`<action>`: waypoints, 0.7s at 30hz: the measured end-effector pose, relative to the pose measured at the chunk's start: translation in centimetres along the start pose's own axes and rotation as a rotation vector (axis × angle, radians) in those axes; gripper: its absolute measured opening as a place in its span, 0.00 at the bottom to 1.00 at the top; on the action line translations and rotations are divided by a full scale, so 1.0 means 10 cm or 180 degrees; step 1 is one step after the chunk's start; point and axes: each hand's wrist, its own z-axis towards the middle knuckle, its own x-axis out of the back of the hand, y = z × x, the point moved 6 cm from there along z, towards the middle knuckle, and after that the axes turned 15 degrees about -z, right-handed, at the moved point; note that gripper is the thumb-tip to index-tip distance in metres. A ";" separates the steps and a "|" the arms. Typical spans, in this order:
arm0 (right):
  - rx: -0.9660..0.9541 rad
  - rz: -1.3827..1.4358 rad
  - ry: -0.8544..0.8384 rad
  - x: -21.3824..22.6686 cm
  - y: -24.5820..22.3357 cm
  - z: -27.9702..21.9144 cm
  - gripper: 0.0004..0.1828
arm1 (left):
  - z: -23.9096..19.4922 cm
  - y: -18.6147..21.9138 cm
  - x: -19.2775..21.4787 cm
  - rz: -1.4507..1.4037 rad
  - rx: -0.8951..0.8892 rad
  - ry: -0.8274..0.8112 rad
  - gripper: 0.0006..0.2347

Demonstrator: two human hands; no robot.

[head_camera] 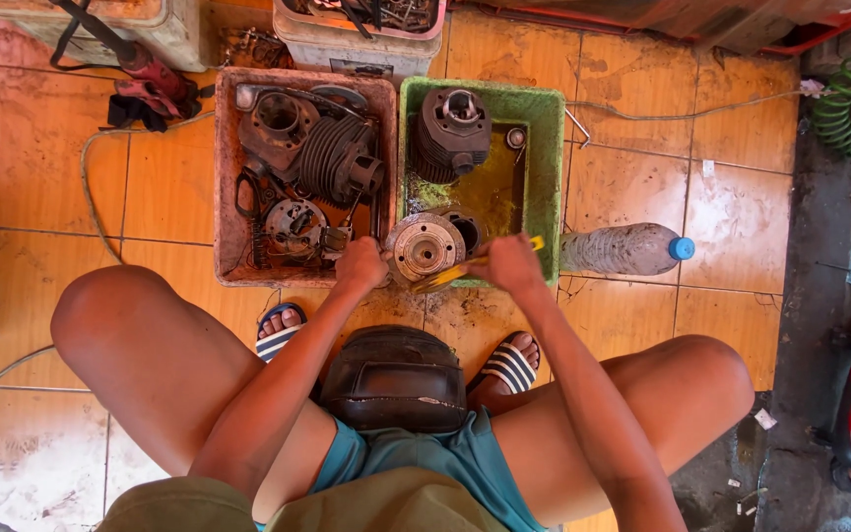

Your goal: Cleaning a motorcycle engine component using a brush and cleaning solution

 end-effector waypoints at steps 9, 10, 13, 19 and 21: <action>-0.0020 -0.0123 -0.0115 -0.16 -0.05 0.04 0.22 | -0.07 0.08 0.02 0.0352 0.0019 0.0025 0.11; -0.0024 -0.0118 -0.0123 -0.18 0.08 0.06 0.22 | -0.07 0.06 -0.01 0.0357 0.0021 0.0017 0.11; -0.0209 -0.0152 0.0003 -0.18 0.31 0.08 0.22 | -0.04 0.02 -0.04 0.0238 -0.0135 0.0036 0.11; 0.0096 -0.0004 0.0125 -0.31 -0.02 0.12 0.18 | -0.02 0.01 -0.07 0.0326 -0.0134 0.0106 0.10; -0.0182 -0.0005 0.0023 -0.11 0.20 0.06 0.18 | 0.02 -0.02 -0.09 0.0313 -0.0172 0.0135 0.12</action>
